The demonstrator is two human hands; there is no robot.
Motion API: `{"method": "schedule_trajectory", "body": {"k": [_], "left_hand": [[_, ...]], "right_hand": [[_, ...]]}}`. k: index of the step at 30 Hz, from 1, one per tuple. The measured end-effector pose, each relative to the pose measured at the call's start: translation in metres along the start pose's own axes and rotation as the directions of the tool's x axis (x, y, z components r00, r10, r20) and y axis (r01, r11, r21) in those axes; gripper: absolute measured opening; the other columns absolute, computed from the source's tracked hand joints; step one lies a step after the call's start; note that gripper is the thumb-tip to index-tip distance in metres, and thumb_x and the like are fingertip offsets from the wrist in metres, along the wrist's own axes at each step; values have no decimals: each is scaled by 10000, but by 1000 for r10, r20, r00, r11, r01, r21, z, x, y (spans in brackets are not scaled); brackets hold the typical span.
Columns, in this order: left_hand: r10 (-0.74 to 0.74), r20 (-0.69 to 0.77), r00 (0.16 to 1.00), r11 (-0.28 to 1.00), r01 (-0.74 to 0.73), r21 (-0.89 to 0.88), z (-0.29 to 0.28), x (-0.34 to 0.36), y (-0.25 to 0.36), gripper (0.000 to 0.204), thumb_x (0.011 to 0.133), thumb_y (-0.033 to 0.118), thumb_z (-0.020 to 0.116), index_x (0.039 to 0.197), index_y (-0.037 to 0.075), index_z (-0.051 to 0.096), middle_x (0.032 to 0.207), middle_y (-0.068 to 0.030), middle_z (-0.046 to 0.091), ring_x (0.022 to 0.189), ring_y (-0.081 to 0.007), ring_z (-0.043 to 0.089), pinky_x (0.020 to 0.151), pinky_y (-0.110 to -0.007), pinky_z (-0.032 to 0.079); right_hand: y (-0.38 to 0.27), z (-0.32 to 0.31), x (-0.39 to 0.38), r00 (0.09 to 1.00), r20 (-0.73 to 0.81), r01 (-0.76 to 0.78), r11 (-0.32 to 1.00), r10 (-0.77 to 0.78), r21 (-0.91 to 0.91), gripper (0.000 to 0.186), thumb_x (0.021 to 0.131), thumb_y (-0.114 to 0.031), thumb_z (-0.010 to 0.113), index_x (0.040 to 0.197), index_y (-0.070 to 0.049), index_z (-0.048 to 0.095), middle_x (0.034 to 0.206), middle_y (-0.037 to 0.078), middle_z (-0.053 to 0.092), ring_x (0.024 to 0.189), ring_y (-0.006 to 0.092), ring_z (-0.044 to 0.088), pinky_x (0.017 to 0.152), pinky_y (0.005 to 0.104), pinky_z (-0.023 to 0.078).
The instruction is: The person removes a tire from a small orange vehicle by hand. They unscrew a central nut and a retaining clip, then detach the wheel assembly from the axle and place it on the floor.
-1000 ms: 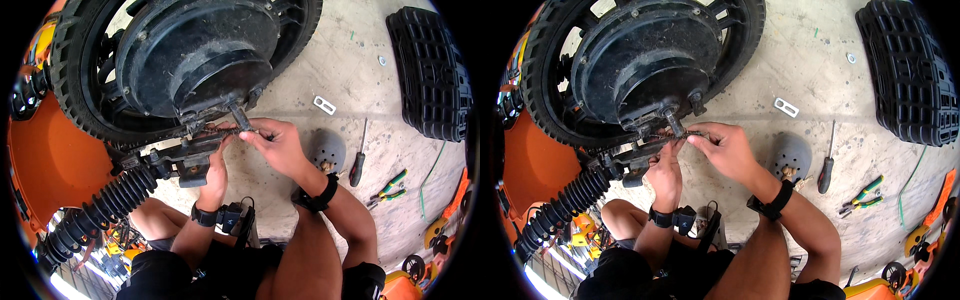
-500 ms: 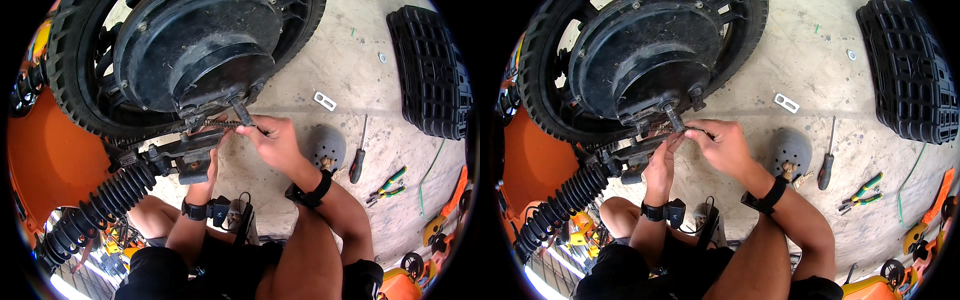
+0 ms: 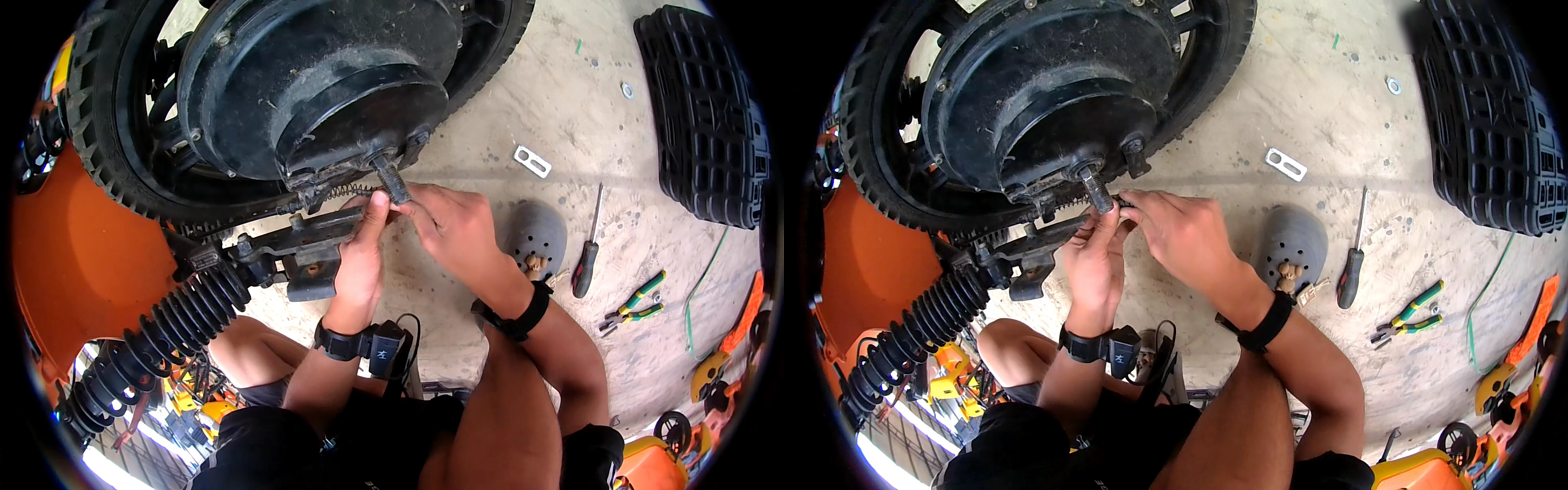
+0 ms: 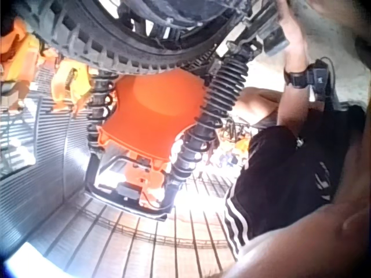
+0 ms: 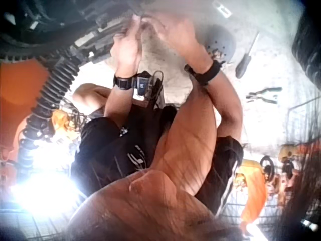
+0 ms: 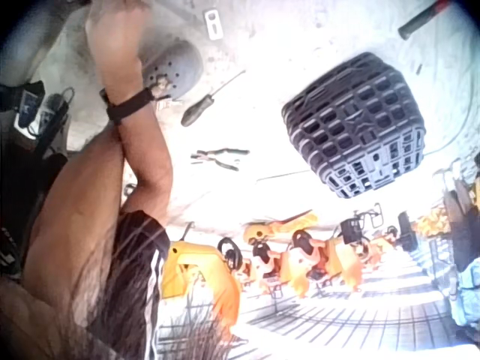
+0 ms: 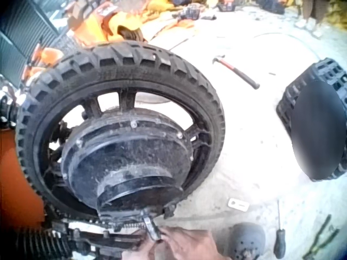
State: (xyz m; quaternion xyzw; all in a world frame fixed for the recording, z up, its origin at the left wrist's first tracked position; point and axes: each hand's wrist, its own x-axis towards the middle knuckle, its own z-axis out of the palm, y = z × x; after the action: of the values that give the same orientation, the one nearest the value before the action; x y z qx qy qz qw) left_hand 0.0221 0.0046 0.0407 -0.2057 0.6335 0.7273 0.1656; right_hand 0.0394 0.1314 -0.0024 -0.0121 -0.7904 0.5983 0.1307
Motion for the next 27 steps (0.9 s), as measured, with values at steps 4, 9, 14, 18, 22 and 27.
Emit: {"method": "schedule_trajectory", "body": {"k": [4, 9, 14, 18, 22, 27], "left_hand": [[44, -36, 998, 999, -45, -21, -2, 3, -8, 92, 902, 40, 595, 977, 11, 639, 966, -59, 653, 912, -171, 607, 845, -377, 481], [43, -83, 996, 998, -46, -41, 0, 2, -10, 93, 905, 35, 587, 982, 14, 635, 965, -57, 652, 925, -164, 603, 850, -380, 482], [53, -82, 995, 997, -47, 66, -2, 3, -11, 102, 918, 47, 572, 995, 12, 628, 982, -72, 648, 946, -172, 598, 866, -387, 477], [24, -9, 1000, 999, -24, 21, -6, 5, -12, 138, 930, 76, 563, 1032, 3, 619, 1026, -80, 637, 972, -178, 589, 886, -389, 467], [-35, 134, 990, 993, 50, -104, -1, 5, -6, 187, 911, 85, 598, 1073, -8, 607, 1061, -80, 626, 989, -171, 579, 906, -361, 449], [-13, 157, 987, 986, -14, 169, -21, 14, -18, 217, 871, 47, 642, 1078, -6, 604, 1053, -83, 626, 985, -170, 569, 907, -317, 432]], "right_hand": [[-9, -3, 2, 984, 26, -177, 984, 177, 21, 201, 775, -103, 710, 948, -32, 637, 780, 112, 665, 620, 277, 639, 524, 337, 493], [0, -16, 2, 966, 130, -227, 974, 224, 7, 165, 799, -137, 697, 897, -34, 614, 765, 120, 652, 628, 299, 631, 534, 348, 492], [8, -20, 1, 978, 209, -2, 997, 18, -76, 132, 844, -144, 637, 904, -35, 591, 767, 123, 611, 639, 316, 605, 533, 381, 476], [10, -26, 7, 959, 283, 45, 998, -33, -35, 106, 867, -125, 596, 910, -32, 566, 787, 131, 594, 662, 324, 595, 536, 395, 468], [14, -28, 9, 948, 315, 50, 999, -42, -15, 105, 875, -122, 581, 915, -29, 554, 791, 129, 590, 675, 331, 592, 541, 392, 469], [13, -26, 6, 948, 318, 13, 1000, -14, 6, 100, 885, -126, 566, 925, -34, 558, 809, 131, 599, 698, 336, 597, 558, 405, 473]]}}
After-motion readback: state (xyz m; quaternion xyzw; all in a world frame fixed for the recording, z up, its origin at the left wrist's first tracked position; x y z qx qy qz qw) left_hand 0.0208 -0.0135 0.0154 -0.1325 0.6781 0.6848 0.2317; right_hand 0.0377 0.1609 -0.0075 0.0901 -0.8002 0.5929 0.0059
